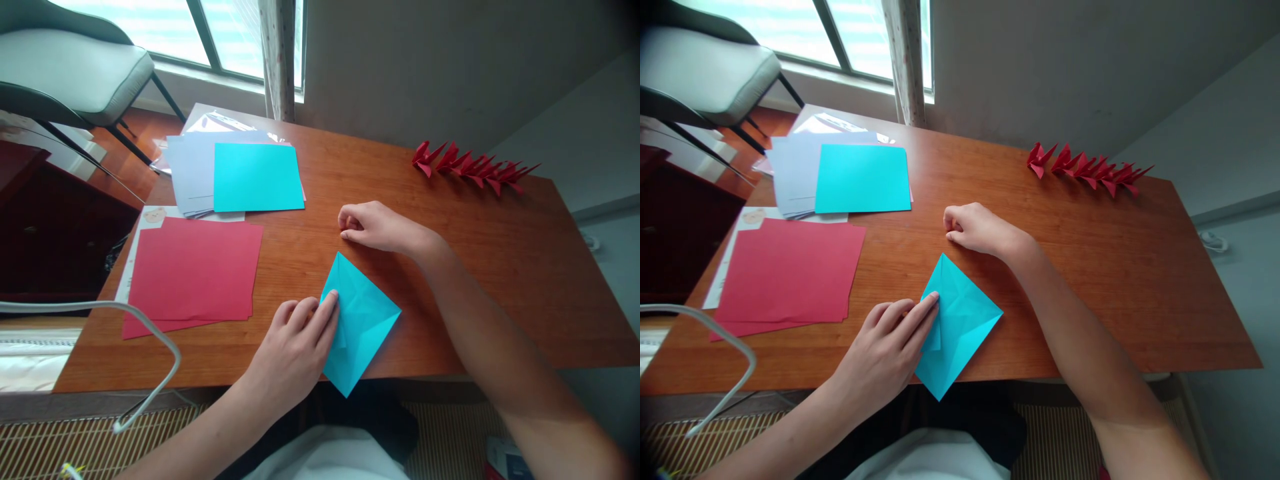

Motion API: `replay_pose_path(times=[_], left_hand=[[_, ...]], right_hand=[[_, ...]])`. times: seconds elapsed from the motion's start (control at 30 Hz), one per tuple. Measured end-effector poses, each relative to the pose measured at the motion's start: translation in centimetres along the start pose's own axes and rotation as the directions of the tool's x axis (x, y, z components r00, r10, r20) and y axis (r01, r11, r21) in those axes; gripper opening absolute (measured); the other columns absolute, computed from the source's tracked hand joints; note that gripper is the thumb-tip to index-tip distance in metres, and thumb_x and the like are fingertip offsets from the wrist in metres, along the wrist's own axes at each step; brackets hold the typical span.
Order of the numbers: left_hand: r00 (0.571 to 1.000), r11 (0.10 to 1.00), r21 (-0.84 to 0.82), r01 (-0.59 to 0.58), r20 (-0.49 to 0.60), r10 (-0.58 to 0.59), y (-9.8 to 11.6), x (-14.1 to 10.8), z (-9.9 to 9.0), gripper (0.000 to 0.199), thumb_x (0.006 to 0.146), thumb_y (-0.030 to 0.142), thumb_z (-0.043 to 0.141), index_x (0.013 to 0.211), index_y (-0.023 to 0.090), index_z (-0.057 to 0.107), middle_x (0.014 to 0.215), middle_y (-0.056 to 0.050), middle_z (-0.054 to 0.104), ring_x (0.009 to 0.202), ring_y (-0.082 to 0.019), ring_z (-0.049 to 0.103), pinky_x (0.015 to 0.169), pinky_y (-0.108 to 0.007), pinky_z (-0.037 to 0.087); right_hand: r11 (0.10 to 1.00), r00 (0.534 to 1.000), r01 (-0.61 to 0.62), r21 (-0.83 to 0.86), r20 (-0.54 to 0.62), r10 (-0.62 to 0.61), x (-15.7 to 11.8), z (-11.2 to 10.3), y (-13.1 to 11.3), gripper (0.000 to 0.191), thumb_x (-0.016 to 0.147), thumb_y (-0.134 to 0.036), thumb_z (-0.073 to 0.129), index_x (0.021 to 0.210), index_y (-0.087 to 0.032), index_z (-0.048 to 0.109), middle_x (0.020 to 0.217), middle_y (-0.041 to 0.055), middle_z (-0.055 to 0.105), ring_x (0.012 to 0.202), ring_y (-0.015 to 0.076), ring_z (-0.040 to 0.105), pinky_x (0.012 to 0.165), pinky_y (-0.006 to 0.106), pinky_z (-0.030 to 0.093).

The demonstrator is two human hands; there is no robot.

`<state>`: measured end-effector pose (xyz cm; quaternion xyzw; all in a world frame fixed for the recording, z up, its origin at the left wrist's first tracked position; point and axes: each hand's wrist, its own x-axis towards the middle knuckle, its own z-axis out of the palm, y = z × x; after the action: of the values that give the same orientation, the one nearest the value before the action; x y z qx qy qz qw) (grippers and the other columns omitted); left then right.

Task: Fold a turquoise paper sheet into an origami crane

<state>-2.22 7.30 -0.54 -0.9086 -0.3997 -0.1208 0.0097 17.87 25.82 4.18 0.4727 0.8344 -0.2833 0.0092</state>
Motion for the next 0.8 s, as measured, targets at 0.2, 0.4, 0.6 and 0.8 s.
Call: replay_pose_path(times=[0.2,0.4,0.6,0.8], left_hand=[[1.0,1.0,-0.005,0.009,-0.015,-0.009,0.1,0.0,0.0,0.041,0.094,0.015,0.05,0.132,0.009,0.066,0.145,-0.01,0.061,0.112,-0.028,0.054,0.091,-0.041,0.043],[1.0,1.0,0.002,0.002,-0.013,-0.002,0.2,0.0,-0.1,0.039,0.096,0.017,0.049,0.13,0.01,0.067,0.141,-0.01,0.064,0.114,-0.028,0.053,0.094,-0.041,0.043],[1.0,0.999,-0.028,0.016,0.005,-0.016,0.1,-0.1,-0.2,0.045,0.093,0.016,0.056,0.137,0.009,0.061,0.15,-0.01,0.056,0.116,-0.029,0.054,0.094,-0.042,0.046],[0.977,0.951,-0.289,0.11,-0.143,-0.157,-0.4,-0.3,-0.2,0.044,0.095,0.009,0.05,0.138,0.007,0.057,0.143,-0.017,0.061,0.121,-0.028,0.059,0.1,-0.04,0.051]], right_hand=[[0.968,0.998,-0.05,-0.245,-0.045,0.04,-2.4,2.3,-3.9,0.067,0.068,-0.054,0.087,0.117,-0.018,0.06,0.112,0.0126,0.061,0.105,0.0303,0.059,0.078,0.036,0.051],[0.936,0.998,-0.065,-0.346,-0.044,0.053,-3.4,3.0,-6.2,0.07,0.067,-0.048,0.09,0.123,-0.018,0.06,0.122,0.0164,0.057,0.111,0.0344,0.057,0.069,0.036,0.053],[0.984,0.995,0.019,-0.179,-0.095,-0.037,-2.5,2.5,-2.2,0.041,0.087,-0.027,0.074,0.125,-0.024,0.06,0.11,0.0074,0.065,0.102,0.0245,0.062,0.077,0.032,0.05],[0.996,0.93,-0.073,0.047,-0.357,0.085,-4.9,4.2,1.3,0.023,0.093,-0.017,0.059,0.115,-0.019,0.066,0.103,0.0072,0.07,0.092,0.0222,0.066,0.084,0.036,0.051]])
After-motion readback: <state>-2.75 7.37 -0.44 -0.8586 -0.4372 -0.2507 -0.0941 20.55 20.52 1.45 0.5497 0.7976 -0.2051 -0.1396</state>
